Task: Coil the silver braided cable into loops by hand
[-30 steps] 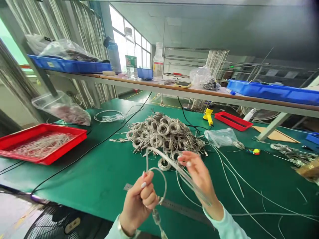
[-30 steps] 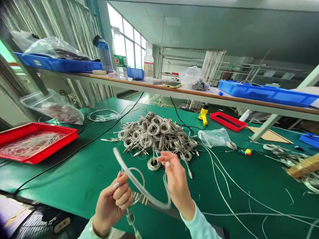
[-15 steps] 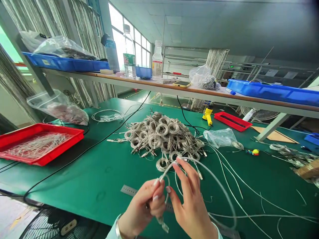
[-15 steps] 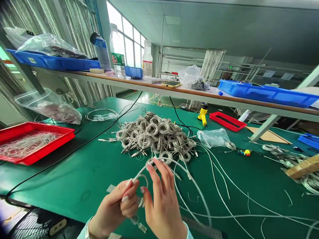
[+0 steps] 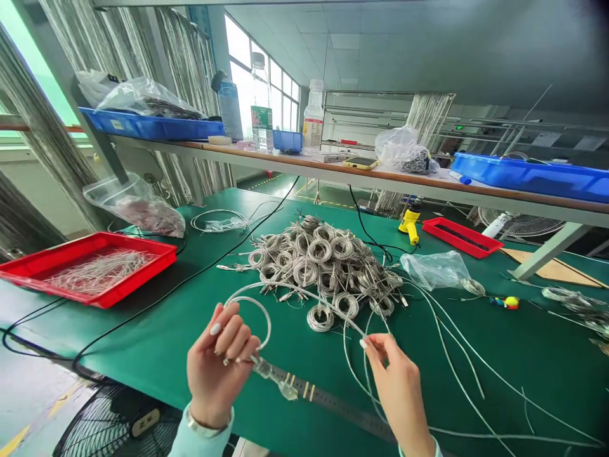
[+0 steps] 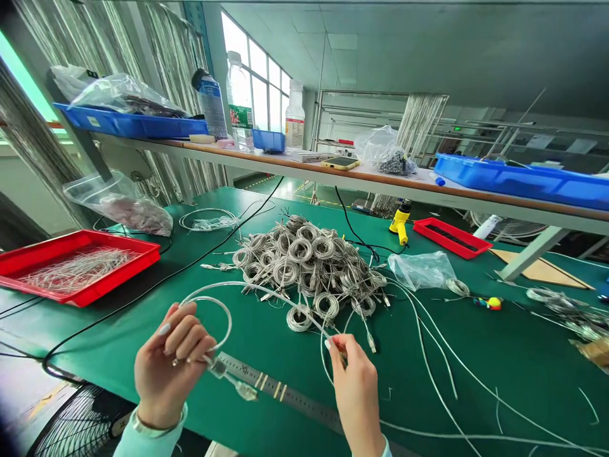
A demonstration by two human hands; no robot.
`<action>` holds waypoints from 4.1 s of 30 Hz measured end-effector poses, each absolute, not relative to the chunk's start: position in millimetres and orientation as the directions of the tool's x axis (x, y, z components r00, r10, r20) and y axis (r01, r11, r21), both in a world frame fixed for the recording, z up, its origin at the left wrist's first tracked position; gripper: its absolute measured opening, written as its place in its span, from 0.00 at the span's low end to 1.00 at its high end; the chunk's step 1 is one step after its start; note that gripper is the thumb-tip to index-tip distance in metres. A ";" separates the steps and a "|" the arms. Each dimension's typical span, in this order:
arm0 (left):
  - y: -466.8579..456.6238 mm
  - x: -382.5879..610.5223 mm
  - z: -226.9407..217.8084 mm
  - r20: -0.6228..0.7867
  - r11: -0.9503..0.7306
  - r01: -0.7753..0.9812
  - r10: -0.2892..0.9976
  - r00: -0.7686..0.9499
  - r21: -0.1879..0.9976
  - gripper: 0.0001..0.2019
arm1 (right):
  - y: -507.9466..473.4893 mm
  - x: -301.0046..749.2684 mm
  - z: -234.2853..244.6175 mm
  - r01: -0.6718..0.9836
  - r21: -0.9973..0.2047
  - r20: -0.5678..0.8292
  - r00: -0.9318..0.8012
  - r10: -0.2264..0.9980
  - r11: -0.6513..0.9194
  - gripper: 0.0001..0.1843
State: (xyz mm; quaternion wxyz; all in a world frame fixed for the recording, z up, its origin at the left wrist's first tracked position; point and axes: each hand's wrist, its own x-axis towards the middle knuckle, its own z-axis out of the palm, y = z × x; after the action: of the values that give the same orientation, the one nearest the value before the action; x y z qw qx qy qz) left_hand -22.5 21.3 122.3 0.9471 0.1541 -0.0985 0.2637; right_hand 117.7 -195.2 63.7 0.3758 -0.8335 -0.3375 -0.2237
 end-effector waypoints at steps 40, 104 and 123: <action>37.8 -52.3 100.5 0.201 0.835 -0.273 0.198 0.959 0.479 0.19 | -244.3 146.6 43.5 0.445 -0.773 0.454 0.886 0.095 -0.452 0.27; -39.5 -10.4 106.8 0.448 0.973 0.082 0.024 0.894 -0.215 0.15 | -154.6 92.0 127.0 0.079 -0.993 -0.031 0.546 0.837 -0.089 0.28; 34.7 -39.6 107.7 0.344 0.818 -0.574 0.547 0.763 -0.030 0.10 | -188.5 131.0 77.3 0.771 -0.538 0.461 0.608 0.646 -0.342 0.04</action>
State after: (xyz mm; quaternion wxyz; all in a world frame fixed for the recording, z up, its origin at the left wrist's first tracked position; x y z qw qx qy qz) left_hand -39.6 34.7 107.7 0.9380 0.0385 -0.1713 0.2989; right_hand 131.0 -188.5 77.3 0.3745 -0.8147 -0.4347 -0.0834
